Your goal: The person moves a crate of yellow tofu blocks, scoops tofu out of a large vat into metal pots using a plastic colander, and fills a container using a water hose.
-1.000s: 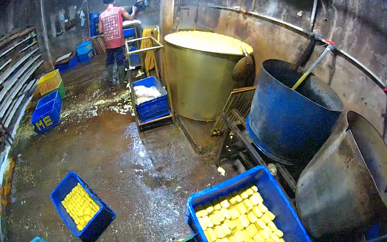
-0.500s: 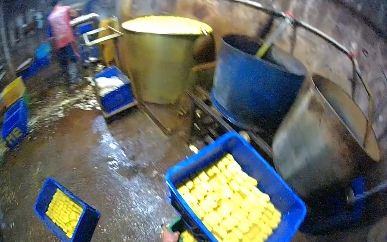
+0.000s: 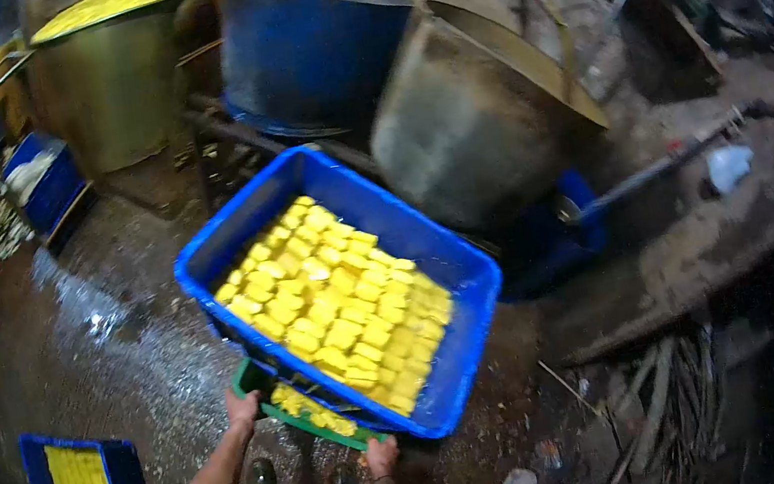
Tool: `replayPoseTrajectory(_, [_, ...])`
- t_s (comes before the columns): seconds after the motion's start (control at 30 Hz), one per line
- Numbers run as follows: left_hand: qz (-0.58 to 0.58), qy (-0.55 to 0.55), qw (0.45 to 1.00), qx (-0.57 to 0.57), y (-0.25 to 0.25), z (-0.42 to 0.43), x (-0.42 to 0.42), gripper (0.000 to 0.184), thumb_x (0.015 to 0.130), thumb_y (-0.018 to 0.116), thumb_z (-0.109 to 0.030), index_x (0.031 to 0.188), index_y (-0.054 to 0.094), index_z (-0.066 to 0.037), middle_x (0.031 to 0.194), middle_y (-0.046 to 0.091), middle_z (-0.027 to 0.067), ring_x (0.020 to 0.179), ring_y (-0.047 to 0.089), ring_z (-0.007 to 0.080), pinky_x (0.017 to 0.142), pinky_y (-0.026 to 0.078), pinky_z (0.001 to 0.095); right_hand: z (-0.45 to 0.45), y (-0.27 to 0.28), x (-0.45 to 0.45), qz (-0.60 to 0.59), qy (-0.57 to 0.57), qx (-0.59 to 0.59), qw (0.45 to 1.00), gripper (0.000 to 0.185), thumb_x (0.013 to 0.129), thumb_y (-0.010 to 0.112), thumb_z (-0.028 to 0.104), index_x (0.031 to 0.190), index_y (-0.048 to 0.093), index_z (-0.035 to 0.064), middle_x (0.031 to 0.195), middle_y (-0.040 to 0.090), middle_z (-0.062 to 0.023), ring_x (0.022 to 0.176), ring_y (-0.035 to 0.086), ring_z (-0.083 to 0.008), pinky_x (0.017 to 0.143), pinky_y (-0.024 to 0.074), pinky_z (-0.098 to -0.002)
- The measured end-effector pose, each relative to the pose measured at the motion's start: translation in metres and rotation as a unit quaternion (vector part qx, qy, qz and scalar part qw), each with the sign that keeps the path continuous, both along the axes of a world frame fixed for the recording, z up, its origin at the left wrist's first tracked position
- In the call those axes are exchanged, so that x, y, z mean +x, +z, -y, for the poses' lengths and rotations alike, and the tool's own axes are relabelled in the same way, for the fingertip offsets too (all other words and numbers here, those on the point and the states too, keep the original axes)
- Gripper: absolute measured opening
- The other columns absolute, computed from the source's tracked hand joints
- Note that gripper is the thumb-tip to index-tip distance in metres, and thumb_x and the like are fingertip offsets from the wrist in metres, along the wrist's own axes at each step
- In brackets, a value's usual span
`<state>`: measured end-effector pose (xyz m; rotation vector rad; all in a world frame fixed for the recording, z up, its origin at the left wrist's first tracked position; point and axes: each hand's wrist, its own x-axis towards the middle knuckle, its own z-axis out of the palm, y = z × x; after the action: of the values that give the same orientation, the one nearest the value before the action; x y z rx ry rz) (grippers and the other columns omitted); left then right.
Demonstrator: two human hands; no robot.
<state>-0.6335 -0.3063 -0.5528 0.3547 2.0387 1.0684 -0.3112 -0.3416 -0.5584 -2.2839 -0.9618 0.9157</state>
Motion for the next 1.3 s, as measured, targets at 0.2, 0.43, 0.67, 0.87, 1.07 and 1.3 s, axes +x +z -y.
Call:
replayPoseTrajectory(0.2, [-0.02,-0.002,0.999,-0.039,0.051,0.034,-0.012,0.075,0.068,0.069,-0.011,0.133,0.036,0.006,0.109,0.06,0.0225,0.098,0.06,0.0325,0.089,0.046,0.0364,0.015,0.083,-0.031,0.02,0.016,-0.061,0.998,0.029,0.073,0.063,0.021,0.092,0.064,-0.0003,0.086,0.068,-0.0226,0.074,0.068,-0.0323,0.069,0.0555,-0.0402])
replayPoseTrajectory(0.43, [0.052,0.025,0.998,-0.013,0.076,0.053,0.012,0.063,0.07,0.067,-0.007,0.126,0.041,0.005,0.107,0.06,0.0197,0.094,0.059,0.0291,0.087,0.047,0.0379,0.017,0.078,0.0,0.135,0.179,-0.059,0.973,0.038,0.077,0.06,0.026,0.106,0.063,0.0021,0.102,0.067,-0.0196,0.1,0.061,-0.0339,0.091,0.0465,-0.0413])
replayPoseTrajectory(0.67, [0.042,0.047,0.998,-0.011,0.038,0.117,0.032,0.05,0.078,0.063,-0.008,0.124,0.045,-0.002,0.105,0.061,0.0146,0.094,0.058,0.025,0.086,0.046,0.0356,0.039,0.077,0.003,0.138,0.18,-0.058,0.972,0.032,0.082,0.059,0.021,0.108,0.062,0.0021,0.099,0.067,-0.0159,0.095,0.062,-0.0296,0.086,0.0478,-0.0385])
replayPoseTrajectory(0.87, [0.189,0.015,0.982,-0.022,0.067,0.148,-0.012,0.043,0.079,0.062,-0.007,0.119,0.046,-0.003,0.096,0.062,0.0142,0.082,0.063,0.0257,0.068,0.054,0.0392,0.012,0.163,0.005,0.048,0.152,-0.083,0.984,0.03,0.083,0.059,0.019,0.107,0.062,0.0021,0.095,0.066,-0.0145,0.09,0.062,-0.0278,0.081,0.0482,-0.0372])
replayPoseTrajectory(1.07, [-0.044,0.171,0.979,0.098,0.277,0.128,-0.109,0.042,0.085,0.06,-0.021,0.119,0.051,0.001,0.106,0.057,0.0105,0.098,0.054,0.0212,0.088,0.044,0.0325,0.016,0.275,0.051,0.006,0.135,-0.036,0.99,0.028,0.083,0.06,0.017,0.107,0.062,0.0021,0.092,0.066,-0.0132,0.086,0.062,-0.0261,0.077,0.0486,-0.0359])
replayPoseTrajectory(1.3, [0.134,-0.17,0.774,0.595,0.813,0.03,-0.042,0.078,0.089,0.042,-0.059,0.139,0.034,0.0,0.133,0.049,0.0231,0.123,0.048,0.0395,0.102,0.041,0.0499,0.049,0.41,0.132,0.018,0.108,0.06,0.992,0.025,0.084,0.06,0.014,0.106,0.062,0.0022,0.088,0.065,-0.0117,0.08,0.061,-0.024,0.072,0.0491,-0.0344])
